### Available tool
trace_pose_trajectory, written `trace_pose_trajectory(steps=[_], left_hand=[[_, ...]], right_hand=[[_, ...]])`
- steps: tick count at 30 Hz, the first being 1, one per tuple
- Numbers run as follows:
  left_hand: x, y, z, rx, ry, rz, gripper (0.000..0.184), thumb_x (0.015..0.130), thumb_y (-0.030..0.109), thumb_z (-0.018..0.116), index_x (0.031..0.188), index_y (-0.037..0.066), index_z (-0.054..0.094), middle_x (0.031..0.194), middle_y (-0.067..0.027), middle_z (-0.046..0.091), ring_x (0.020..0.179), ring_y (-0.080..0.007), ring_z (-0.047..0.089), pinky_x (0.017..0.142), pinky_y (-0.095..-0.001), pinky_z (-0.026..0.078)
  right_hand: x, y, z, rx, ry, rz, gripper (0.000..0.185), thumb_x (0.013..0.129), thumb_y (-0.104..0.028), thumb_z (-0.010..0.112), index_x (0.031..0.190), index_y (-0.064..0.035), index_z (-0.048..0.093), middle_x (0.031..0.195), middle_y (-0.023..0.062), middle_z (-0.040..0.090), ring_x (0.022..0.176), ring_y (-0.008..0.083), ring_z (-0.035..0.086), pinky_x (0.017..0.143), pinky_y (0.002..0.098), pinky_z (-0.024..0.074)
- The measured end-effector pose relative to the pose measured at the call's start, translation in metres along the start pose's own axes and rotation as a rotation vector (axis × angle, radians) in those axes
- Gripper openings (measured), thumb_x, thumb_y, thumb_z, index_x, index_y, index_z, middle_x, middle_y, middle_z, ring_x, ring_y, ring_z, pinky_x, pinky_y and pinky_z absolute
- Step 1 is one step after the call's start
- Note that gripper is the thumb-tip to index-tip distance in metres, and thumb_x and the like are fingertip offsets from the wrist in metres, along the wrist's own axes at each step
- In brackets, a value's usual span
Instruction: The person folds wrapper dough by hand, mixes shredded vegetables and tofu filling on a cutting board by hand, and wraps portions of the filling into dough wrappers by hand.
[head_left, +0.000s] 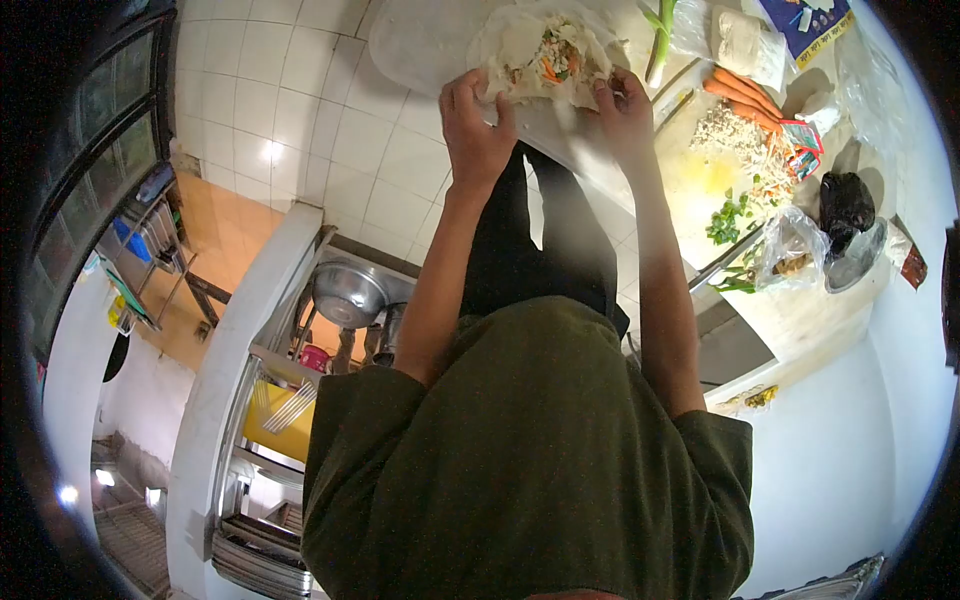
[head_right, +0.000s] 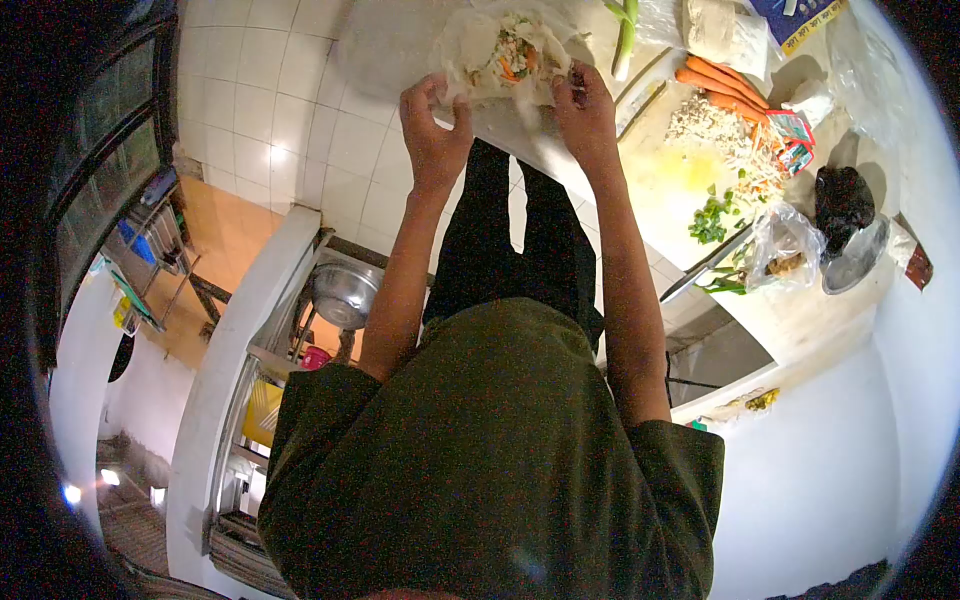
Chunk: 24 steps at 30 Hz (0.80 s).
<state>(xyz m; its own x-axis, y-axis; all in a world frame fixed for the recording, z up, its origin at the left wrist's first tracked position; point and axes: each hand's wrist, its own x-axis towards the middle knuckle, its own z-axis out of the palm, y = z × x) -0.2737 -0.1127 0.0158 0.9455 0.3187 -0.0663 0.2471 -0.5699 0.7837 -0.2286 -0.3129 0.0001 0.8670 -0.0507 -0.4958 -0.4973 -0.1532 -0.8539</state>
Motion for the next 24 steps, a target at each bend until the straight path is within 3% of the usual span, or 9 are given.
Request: trace_pose_trajectory(steps=[2,5,8,11,14,20,23,24], left_hand=[[0.004,0.010,-0.001,0.163,0.086,0.187,0.039,0.091,0.020,0.074,0.123,0.003,0.061,0.116,-0.0125,0.061,0.107,-0.0286,0.059,0.097,-0.0454,0.046],[0.008,0.021,0.005,0.293,-0.079,0.247,0.036,0.089,0.026,0.077,0.120,0.008,0.066,0.119,-0.0077,0.062,0.111,-0.0284,0.057,0.099,-0.0459,0.042],[0.004,0.020,0.017,0.362,-0.085,0.197,0.029,0.088,0.025,0.076,0.114,0.012,0.071,0.120,-0.0036,0.063,0.111,-0.0272,0.058,0.096,-0.0442,0.043],[-0.006,0.014,0.019,0.388,-0.039,0.245,0.025,0.086,0.021,0.076,0.109,0.013,0.073,0.117,-0.0022,0.066,0.109,-0.0279,0.059,0.094,-0.0448,0.044],[-0.015,0.009,0.017,0.367,-0.081,0.232,0.022,0.084,0.018,0.075,0.105,0.012,0.073,0.110,-0.0026,0.068,0.105,-0.0284,0.061,0.091,-0.0447,0.046],[-0.033,-0.001,0.011,0.305,-0.114,0.350,0.019,0.086,0.014,0.072,0.104,0.010,0.072,0.111,-0.0050,0.070,0.108,-0.0277,0.063,0.095,-0.0444,0.047],[-0.035,-0.004,0.007,0.300,-0.177,0.376,0.025,0.087,0.013,0.070,0.112,0.009,0.070,0.117,-0.0076,0.070,0.114,-0.0291,0.062,0.101,-0.0452,0.046],[-0.035,-0.004,0.006,0.305,-0.193,0.392,0.028,0.087,0.012,0.070,0.115,0.008,0.069,0.119,-0.0091,0.069,0.116,-0.0302,0.061,0.103,-0.0457,0.045]], right_hand=[[-0.002,0.002,0.000,-0.024,0.013,0.000,0.039,0.098,-0.022,0.067,0.125,0.0059,0.061,0.104,0.0211,0.071,0.096,0.0247,0.069,0.083,0.0385,0.0561],[-0.003,-0.017,0.003,-0.358,0.053,-0.070,0.046,0.095,-0.032,0.072,0.122,0.0050,0.063,0.103,0.0224,0.070,0.096,0.0301,0.070,0.082,0.0412,0.0562],[0.004,-0.008,0.003,-0.526,0.139,-0.181,0.049,0.092,-0.038,0.076,0.120,0.0003,0.066,0.101,0.0141,0.071,0.088,0.0235,0.068,0.076,0.0363,0.0550],[0.011,-0.011,0.000,-0.581,0.137,-0.120,0.047,0.090,-0.037,0.077,0.118,-0.0010,0.067,0.099,0.0150,0.071,0.088,0.0265,0.069,0.076,0.0369,0.0554],[0.005,-0.015,-0.004,-0.575,0.200,-0.166,0.048,0.090,-0.036,0.076,0.117,0.0023,0.065,0.102,0.0221,0.067,0.088,0.0361,0.069,0.079,0.0441,0.0551],[-0.023,-0.019,-0.016,-0.563,0.244,-0.063,0.046,0.091,-0.031,0.074,0.119,0.0039,0.063,0.111,0.0250,0.064,0.084,0.0333,0.069,0.079,0.0424,0.0554],[-0.039,0.002,-0.028,-0.619,0.251,-0.213,0.043,0.093,-0.028,0.073,0.118,0.0054,0.062,0.108,0.0229,0.065,0.080,0.0281,0.068,0.075,0.0398,0.0555],[-0.047,-0.001,-0.029,-0.536,0.227,-0.174,0.041,0.094,-0.027,0.072,0.117,0.0052,0.063,0.105,0.0214,0.066,0.079,0.0266,0.068,0.074,0.0385,0.0553]])
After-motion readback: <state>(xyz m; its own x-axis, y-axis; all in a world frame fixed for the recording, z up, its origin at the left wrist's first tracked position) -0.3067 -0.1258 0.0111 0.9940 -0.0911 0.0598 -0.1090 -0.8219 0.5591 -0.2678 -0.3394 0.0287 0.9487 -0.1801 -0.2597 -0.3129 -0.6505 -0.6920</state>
